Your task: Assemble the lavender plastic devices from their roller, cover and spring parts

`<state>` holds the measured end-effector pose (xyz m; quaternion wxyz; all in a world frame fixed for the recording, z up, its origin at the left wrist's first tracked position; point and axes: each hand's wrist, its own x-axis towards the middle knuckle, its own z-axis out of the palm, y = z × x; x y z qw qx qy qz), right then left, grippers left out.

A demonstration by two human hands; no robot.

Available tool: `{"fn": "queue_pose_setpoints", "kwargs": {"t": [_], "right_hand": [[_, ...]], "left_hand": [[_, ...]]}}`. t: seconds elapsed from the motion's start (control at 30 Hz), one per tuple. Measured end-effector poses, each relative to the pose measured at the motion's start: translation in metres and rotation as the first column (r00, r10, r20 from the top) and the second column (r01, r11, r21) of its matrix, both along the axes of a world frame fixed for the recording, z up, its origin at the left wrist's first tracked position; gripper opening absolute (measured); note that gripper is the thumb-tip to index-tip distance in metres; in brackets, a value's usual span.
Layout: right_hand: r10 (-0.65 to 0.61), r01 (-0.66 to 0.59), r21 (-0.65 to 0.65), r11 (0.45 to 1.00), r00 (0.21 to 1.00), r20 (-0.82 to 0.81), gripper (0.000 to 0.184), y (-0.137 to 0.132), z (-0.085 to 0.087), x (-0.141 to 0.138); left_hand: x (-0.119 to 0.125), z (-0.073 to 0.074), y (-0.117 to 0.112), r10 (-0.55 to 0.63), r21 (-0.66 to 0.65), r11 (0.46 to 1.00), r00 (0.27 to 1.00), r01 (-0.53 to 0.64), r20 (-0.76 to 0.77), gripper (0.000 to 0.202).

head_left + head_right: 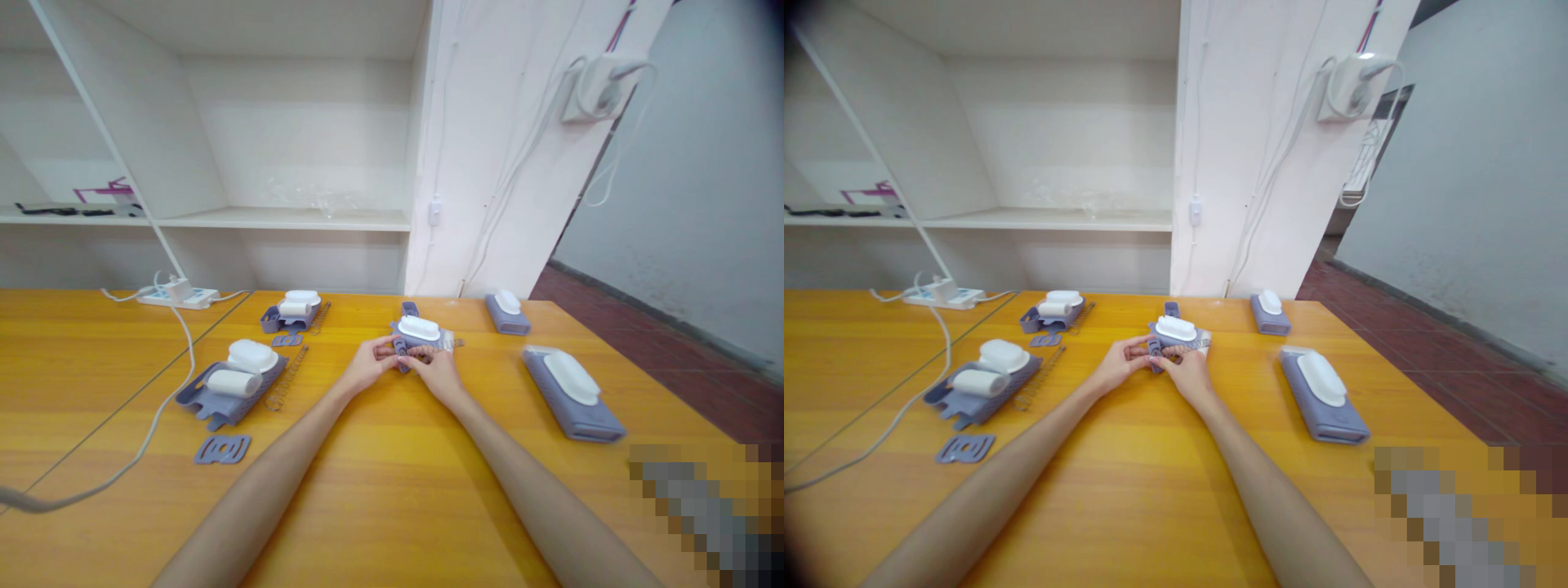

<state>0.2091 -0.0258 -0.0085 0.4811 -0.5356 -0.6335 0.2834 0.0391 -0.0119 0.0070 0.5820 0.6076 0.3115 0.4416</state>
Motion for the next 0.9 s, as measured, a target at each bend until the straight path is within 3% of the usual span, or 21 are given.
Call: {"fn": "queue_pose_setpoints", "kwargs": {"t": [0.5,0.9], "right_hand": [[0.031,-0.031,-0.017,0.999,0.999,-0.014,0.042,-0.0037,0.0065,-0.0007],[0.025,-0.027,0.015,1.0,0.992,0.126,0.038,-0.0018,0.0003,0.0011]], "left_hand": [[0.0001,-0.0033,0.002,0.003,0.007,1.0,1.0,-0.002,-0.009,0.066],[0.0027,-0.0021,0.0016,0.064,0.018,0.998,0.997,-0.063,-0.048,0.054]]}}
